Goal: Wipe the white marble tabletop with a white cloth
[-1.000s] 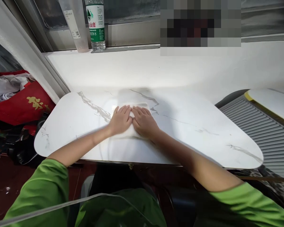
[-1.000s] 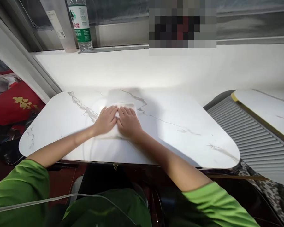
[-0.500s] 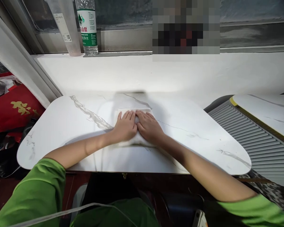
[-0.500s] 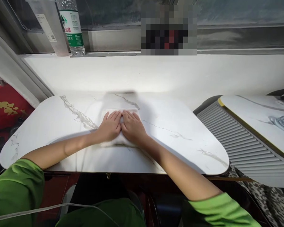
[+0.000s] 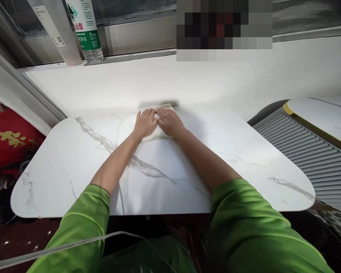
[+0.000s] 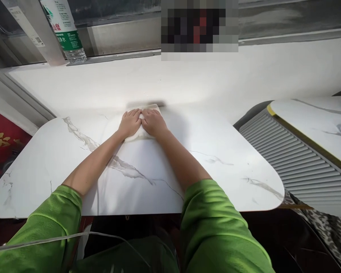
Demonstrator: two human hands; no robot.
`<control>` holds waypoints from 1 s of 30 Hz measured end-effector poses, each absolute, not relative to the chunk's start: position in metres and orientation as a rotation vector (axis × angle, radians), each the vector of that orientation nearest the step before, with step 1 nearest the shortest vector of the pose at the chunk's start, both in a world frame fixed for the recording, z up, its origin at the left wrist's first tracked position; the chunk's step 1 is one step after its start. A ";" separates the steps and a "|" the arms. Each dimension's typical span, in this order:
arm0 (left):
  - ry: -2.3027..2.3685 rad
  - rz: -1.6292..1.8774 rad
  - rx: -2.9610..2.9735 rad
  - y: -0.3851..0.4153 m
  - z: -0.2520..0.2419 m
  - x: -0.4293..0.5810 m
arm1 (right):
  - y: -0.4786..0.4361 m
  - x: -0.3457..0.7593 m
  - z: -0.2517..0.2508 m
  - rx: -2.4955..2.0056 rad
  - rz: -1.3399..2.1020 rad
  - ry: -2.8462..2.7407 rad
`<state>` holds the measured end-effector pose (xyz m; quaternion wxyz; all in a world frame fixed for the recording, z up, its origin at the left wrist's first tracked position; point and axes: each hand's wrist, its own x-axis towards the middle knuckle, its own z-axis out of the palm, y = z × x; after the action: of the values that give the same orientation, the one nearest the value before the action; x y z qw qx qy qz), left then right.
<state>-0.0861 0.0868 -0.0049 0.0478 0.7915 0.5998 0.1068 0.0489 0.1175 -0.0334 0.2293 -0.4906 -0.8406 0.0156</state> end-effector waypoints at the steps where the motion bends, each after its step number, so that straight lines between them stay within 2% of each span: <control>1: 1.818 0.314 2.422 0.082 -0.004 -0.084 | 0.111 0.052 -0.034 -1.357 0.037 -2.314; 13: 1.660 0.284 2.501 -0.073 -0.007 -0.034 | -0.053 0.124 -0.030 -1.218 -0.052 -2.453; 17: 1.571 0.258 2.546 -0.094 -0.005 -0.026 | -0.080 0.136 -0.030 -1.195 -0.053 -2.411; 22: 1.577 0.257 2.504 -0.066 -0.003 -0.022 | -0.046 0.132 -0.027 -1.194 0.035 -2.366; 30: 1.674 0.269 2.448 0.059 -0.003 -0.027 | 0.083 0.113 -0.029 -1.276 0.056 -2.295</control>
<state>-0.0273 0.0589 -0.0032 0.0817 0.8193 0.5604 0.0901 0.1133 0.0835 -0.0289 0.2547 -0.4698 -0.8450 0.0205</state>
